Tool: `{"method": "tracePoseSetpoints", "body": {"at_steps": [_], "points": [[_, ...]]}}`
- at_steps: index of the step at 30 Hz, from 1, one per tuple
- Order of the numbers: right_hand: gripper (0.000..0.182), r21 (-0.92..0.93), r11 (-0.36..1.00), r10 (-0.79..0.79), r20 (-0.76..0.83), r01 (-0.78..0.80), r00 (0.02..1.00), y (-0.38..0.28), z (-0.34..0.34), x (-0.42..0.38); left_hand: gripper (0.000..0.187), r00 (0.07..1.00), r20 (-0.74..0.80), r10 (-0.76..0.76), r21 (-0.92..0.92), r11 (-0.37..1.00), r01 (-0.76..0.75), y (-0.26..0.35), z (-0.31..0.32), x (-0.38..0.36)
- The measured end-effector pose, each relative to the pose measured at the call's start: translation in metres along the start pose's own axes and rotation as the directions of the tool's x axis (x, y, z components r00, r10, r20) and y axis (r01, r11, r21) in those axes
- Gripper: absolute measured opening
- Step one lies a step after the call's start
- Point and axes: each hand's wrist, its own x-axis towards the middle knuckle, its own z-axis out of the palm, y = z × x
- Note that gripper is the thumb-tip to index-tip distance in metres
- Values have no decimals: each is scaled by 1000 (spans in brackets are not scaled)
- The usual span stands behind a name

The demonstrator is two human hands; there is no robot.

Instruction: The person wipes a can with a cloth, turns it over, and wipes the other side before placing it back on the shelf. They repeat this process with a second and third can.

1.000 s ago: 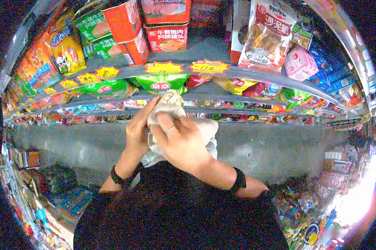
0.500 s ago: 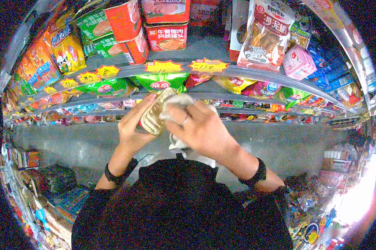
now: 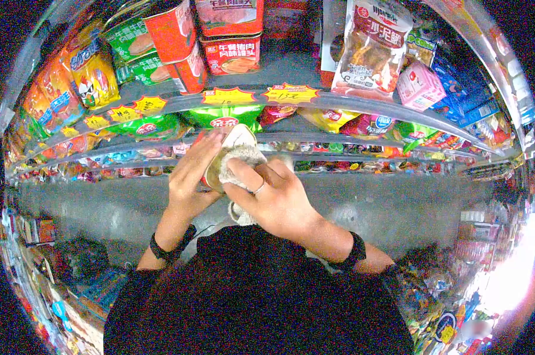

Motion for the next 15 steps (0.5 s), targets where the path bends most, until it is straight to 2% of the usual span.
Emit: {"method": "tracePoseSetpoints", "body": {"at_steps": [3, 7, 11, 13, 15], "points": [[30, -67, 998, -5, 3, 6, 1000, 2, 7, -4, 64, 998, -18, 58, 73, 996, -57, -3, 0, 0], [26, -226, 974, 27, 18, -22, 999, 10, 8, -2, 61, 999, -12, 51, 75, 996, -50, -4, 1, -3], [22, -272, 961, 41, -22, -46, 999, 15, 13, -3, 60, 998, -16, 59, 72, 996, -57, -2, 0, 0], [22, -238, 971, 28, 7, -26, 1000, 9, 11, -2, 61, 999, -10, 41, 60, 997, -40, -3, 0, 3], [22, -173, 985, -4, 43, 12, 999, 5, 10, -6, 63, 996, 34, 83, 117, 989, -87, -3, -1, 7]]}}
